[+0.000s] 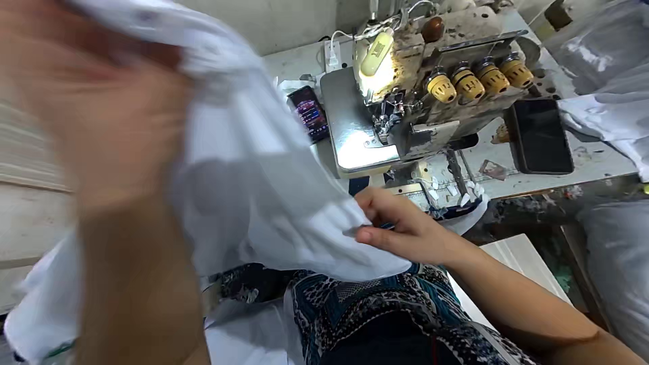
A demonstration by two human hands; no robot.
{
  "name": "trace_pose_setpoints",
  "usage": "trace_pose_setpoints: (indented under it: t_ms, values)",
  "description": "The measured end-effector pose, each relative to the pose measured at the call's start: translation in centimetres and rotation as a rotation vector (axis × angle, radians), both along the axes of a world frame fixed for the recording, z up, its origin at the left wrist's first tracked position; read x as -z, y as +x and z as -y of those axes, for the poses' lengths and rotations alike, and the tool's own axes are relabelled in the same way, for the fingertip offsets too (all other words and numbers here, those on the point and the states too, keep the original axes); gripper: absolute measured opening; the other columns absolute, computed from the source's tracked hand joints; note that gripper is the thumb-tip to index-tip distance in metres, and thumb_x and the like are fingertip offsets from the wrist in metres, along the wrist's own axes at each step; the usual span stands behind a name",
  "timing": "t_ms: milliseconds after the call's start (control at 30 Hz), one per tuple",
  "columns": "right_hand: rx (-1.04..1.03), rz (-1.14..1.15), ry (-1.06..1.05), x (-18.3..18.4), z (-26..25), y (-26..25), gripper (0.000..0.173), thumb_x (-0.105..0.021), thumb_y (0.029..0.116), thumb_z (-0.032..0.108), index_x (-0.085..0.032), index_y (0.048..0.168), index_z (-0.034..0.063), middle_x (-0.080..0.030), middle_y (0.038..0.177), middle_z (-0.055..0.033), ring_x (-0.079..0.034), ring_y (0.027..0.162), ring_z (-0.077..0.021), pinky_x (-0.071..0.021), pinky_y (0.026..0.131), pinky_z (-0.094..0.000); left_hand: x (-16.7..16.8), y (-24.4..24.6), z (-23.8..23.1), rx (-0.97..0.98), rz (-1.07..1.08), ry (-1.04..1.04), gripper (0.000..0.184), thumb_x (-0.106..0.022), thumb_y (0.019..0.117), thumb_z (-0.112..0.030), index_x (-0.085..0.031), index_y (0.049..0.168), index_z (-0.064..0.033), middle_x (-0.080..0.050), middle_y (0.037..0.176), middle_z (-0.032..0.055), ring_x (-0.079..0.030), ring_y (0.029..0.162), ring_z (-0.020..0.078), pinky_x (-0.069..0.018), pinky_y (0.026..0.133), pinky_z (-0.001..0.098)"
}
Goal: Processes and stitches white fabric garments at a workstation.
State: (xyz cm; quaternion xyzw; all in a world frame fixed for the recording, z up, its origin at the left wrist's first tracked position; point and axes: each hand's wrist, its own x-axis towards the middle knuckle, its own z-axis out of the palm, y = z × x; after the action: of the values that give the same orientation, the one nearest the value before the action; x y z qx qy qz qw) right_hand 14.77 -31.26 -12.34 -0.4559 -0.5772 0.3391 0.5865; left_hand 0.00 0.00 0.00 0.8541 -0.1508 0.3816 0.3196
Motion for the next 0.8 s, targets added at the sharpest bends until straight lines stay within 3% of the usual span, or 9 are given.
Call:
trace_pose_setpoints:
  t_ms: [33,67,133,167,267,533,600,700,800]
  values:
    - [0.062,-0.081,-0.049,1.1,0.3,0.6,0.04,-0.065,0.0987,0.041,-0.058,0.119,0.0068,-0.069,0.097,0.0051,-0.065,0.088,0.0023,-0.0561,0.078,-0.0189,0.0,2.9,5.2,-0.124,-0.123,-0.084,0.036,-0.075,0.0868,-0.012,-0.056,0.116,-0.0042,-0.064,0.106,-0.0164,-0.06,0.098,-0.0109,-0.051,0.086,0.0102]
    - [0.138,-0.132,-0.083,1.9,0.5,1.2,0.051,-0.071,0.0924,0.047,-0.055,0.125,0.01,-0.069,0.104,0.0065,-0.066,0.094,0.0,-0.0578,0.083,-0.0228,0.8,5.1,8.5,-0.127,-0.287,-0.122,0.038,-0.075,0.0836,-0.011,-0.052,0.114,-0.005,-0.061,0.1,-0.0144,-0.059,0.091,-0.0109,-0.0512,0.081,0.0102]
    - [0.273,-0.151,-0.116,2.9,0.4,2.3,0.062,-0.078,0.0875,0.039,-0.05,0.134,0.0084,-0.069,0.11,0.0051,-0.067,0.097,-0.0032,-0.0589,0.086,-0.026,4.5,8.0,11.4,-0.006,-0.505,-0.124,0.038,-0.074,0.0817,-0.004,-0.055,0.114,0.0037,-0.063,0.095,0.0045,-0.062,0.085,0.0057,-0.0541,0.077,0.0233]
    - [0.329,-0.139,-0.136,3.2,0.4,2.7,0.056,-0.077,0.0882,0.027,-0.051,0.132,0.0059,-0.069,0.105,0.0041,-0.068,0.091,-0.0029,-0.0593,0.082,-0.0248,6.6,8.8,11.9,0.051,-0.554,-0.094,0.037,-0.075,0.0816,-0.003,-0.057,0.112,0.0053,-0.064,0.092,0.0098,-0.063,0.082,0.0122,-0.0543,0.075,0.0286]
    - [0.465,-0.071,-0.167,3.4,0.4,3.7,0.016,-0.063,0.0957,0.006,-0.061,0.112,0.0042,-0.067,0.083,0.005,-0.062,0.07,0.0018,-0.054,0.065,-0.0172,9.6,9.5,12.0,0.093,-0.668,-0.11,0.031,-0.079,0.0837,-0.008,-0.059,0.106,-0.0005,-0.063,0.088,0.0052,-0.061,0.079,0.0078,-0.0516,0.073,0.0222]
    - [0.429,-0.085,-0.133,2.9,0.1,4.6,0.008,-0.06,0.1009,0.014,-0.066,0.098,0.0086,-0.062,0.072,0.0091,-0.057,0.061,0.004,-0.0496,0.058,-0.0132,8.2,8.8,10.5,0.194,-0.847,-0.334,0.009,-0.066,0.0959,-0.014,-0.058,0.095,-0.0113,-0.057,0.08,-0.0098,-0.055,0.074,-0.0051,-0.0461,0.07,0.0122]
    - [0.432,-0.097,-0.092,2.7,0.0,4.6,0.007,-0.064,0.0983,0.011,-0.063,0.104,0.0076,-0.064,0.077,0.0077,-0.059,0.065,0.0034,-0.0517,0.06,-0.0134,7.9,9.0,10.7,0.22,-0.856,-0.36,0.009,-0.067,0.0945,-0.011,-0.058,0.095,-0.0116,-0.058,0.081,-0.0091,-0.057,0.075,-0.0042,-0.0477,0.07,0.0126]
    - [0.379,-0.022,-0.045,1.8,-0.1,5.0,0.038,-0.069,0.0936,0.008,-0.055,0.128,0.0049,-0.065,0.085,0.0037,-0.058,0.064,0.0019,-0.051,0.058,-0.0127,7.5,9.4,11.2,0.265,-0.888,-0.356,0.012,-0.072,0.0905,-0.007,-0.06,0.093,-0.009,-0.061,0.082,-0.006,-0.058,0.074,-0.0028,-0.0478,0.068,0.0125]
    - [0.296,0.053,-0.03,1.2,-0.2,5.6,0.032,-0.068,0.094,0.007,-0.058,0.124,0.0035,-0.065,0.085,0.0026,-0.058,0.062,0.0022,-0.0505,0.053,-0.0122,6.7,9.3,11.4,0.253,-0.989,-0.343,0.014,-0.075,0.0882,-0.008,-0.062,0.09,-0.0096,-0.064,0.08,-0.0059,-0.058,0.071,-0.0031,-0.047,0.064,0.0119]
